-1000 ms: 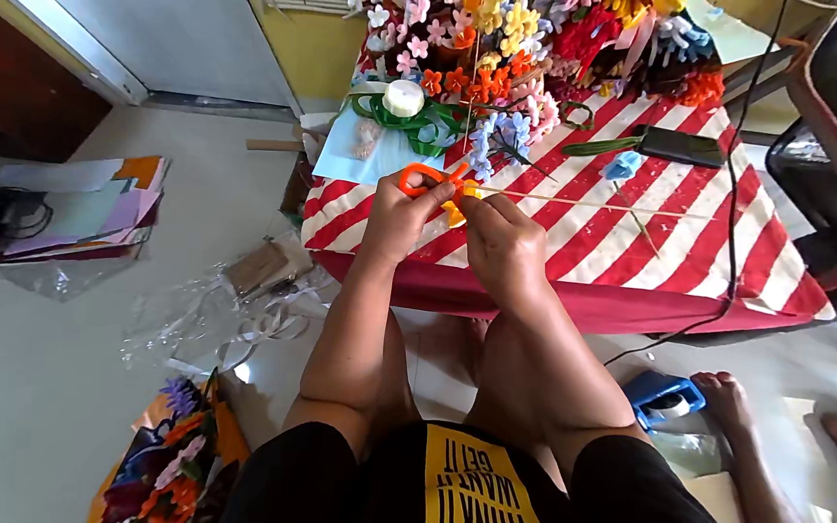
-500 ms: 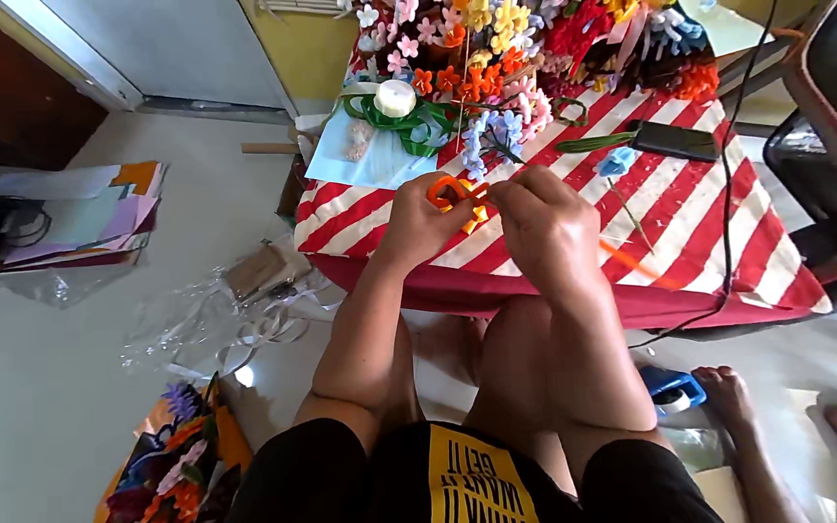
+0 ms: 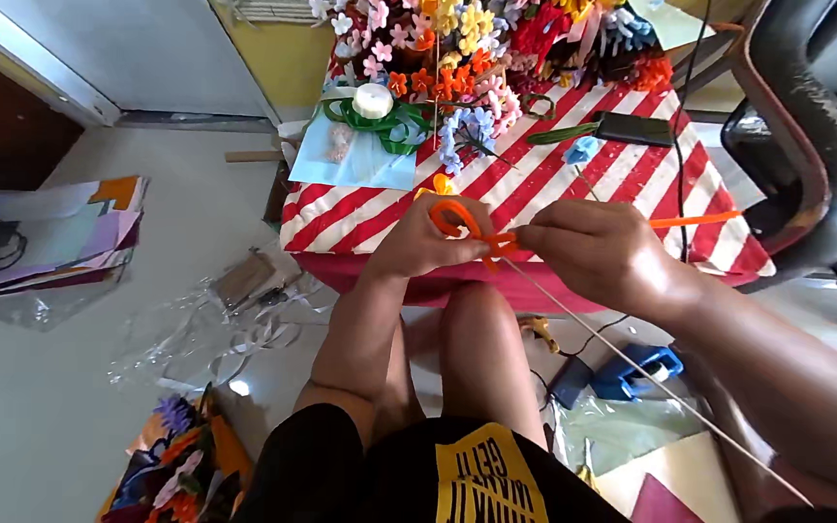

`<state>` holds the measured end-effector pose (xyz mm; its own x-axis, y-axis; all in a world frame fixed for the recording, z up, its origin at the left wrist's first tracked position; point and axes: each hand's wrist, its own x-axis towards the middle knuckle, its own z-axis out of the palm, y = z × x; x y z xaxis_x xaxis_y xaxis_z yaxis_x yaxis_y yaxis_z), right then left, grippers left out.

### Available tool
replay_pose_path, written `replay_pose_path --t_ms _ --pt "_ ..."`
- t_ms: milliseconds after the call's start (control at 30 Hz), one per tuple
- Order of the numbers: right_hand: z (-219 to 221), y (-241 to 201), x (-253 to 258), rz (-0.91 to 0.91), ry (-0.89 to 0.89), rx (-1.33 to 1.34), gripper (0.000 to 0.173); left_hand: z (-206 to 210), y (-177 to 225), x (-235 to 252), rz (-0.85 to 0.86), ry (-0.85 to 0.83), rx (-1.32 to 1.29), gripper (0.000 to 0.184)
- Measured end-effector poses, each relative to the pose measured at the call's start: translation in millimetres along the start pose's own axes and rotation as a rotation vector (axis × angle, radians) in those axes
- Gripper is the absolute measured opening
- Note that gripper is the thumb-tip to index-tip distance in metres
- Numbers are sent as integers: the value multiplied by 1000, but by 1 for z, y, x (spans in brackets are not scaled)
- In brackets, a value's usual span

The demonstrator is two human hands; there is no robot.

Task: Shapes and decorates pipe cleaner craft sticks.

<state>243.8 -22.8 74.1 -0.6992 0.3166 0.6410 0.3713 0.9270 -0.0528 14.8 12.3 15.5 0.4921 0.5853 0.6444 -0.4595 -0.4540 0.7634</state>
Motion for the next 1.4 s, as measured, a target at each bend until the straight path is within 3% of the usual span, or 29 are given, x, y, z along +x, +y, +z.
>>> replay_pose_path --t_ms 133,300,400,533,633,900,1033,1133,1267,1400 --pt "18 -7 -29 40 299 179 12 28 10 10 45 30 -5 4" --pt "71 -37 -50 341 718 355 13 54 20 16 49 98 258 5" --pt "93 -58 -51 492 823 426 15 60 18 4 58 156 383 3" --pt "97 -85 -50 585 727 467 13 63 17 -22 72 281 510 1" --pt "85 -99 -45 605 553 345 14 64 17 -39 115 340 650 4" --pt "37 -108 -35 462 166 -2 22 63 34 -68 106 283 847 8" --pt "10 -105 -29 364 -19 -126 20 61 42 -77 47 187 707 6" --pt "-5 -97 -32 282 -118 -74 19 60 48 -83 -20 138 427 2" --pt "-19 -78 -40 158 -173 195 23 67 54 -86 -84 131 115 6" --pt "-23 -68 -51 130 -192 479 21 71 59 -82 -46 55 161 7"
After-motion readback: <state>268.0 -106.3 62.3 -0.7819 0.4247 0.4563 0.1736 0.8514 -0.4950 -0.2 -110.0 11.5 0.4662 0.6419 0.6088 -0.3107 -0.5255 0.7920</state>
